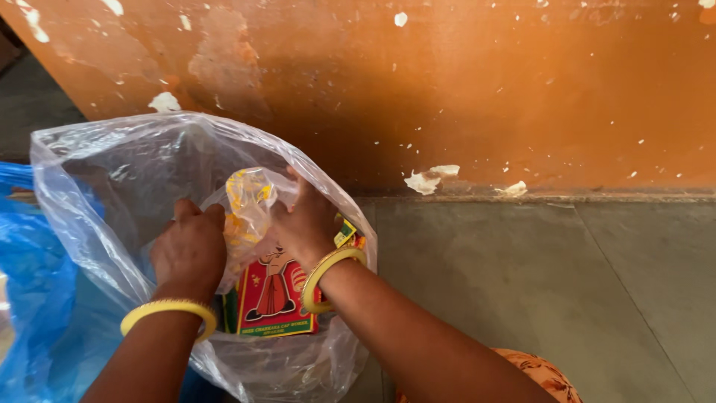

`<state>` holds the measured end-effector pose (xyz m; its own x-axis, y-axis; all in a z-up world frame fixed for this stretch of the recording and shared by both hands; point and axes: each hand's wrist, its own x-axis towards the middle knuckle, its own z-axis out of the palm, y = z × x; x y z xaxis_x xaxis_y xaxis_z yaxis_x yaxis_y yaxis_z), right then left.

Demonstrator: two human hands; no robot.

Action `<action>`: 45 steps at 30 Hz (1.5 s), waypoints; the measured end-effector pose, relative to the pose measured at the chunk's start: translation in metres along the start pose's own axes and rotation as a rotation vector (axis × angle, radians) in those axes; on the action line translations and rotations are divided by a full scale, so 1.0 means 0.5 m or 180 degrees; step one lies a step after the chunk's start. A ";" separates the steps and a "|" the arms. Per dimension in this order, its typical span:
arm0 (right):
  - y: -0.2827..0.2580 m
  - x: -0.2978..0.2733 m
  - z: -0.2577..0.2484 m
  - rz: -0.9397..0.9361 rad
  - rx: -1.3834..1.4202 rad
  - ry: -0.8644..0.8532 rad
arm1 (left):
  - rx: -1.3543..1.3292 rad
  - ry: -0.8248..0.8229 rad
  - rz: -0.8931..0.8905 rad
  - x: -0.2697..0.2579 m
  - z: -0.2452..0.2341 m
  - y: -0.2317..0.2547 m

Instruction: The person sits on the floor and transfers various packaged items from a blue plastic bag into a clear plastic bag. They handle snack packets, a red box, and other small packages one by one, placing them into the clear bag.

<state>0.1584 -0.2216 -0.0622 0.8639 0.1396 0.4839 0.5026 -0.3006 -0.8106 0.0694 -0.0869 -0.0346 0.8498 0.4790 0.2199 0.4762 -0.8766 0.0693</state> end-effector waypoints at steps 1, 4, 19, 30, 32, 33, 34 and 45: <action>-0.003 -0.001 -0.005 0.0017 -0.0124 -0.0030 | 0.0071 0.0045 0.0016 0.012 0.020 0.001; -0.013 -0.009 -0.010 -0.0029 -0.0409 -0.0035 | 0.0205 0.0161 0.0194 0.046 0.093 -0.002; 0.044 0.032 0.021 -0.1192 -0.0309 -0.0098 | -0.0573 -0.1754 0.0158 0.032 0.190 -0.062; 0.135 0.006 0.055 -0.1119 -0.1043 -0.1873 | -0.0217 -0.1305 0.0898 -0.144 -0.048 -0.035; 0.141 -0.009 0.065 -0.1265 -0.1543 -0.2391 | 0.0067 -0.1531 0.1135 -0.186 -0.060 -0.056; 0.139 -0.016 0.068 -0.0958 -0.1952 -0.2617 | 0.0209 -0.1635 0.1280 -0.200 -0.057 -0.065; 0.134 -0.026 0.069 -0.0636 -0.2361 -0.2820 | 0.0339 -0.1652 0.1326 -0.209 -0.048 -0.073; -0.013 -0.085 0.028 -0.0201 -0.3016 -0.3650 | 0.0683 -0.0873 0.1774 -0.207 0.086 -0.127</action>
<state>0.1186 -0.2123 -0.0822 0.6226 0.6883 -0.3723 0.7206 -0.6898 -0.0703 -0.0389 -0.0789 -0.1036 0.9955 -0.0250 -0.0911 -0.0416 -0.9818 -0.1853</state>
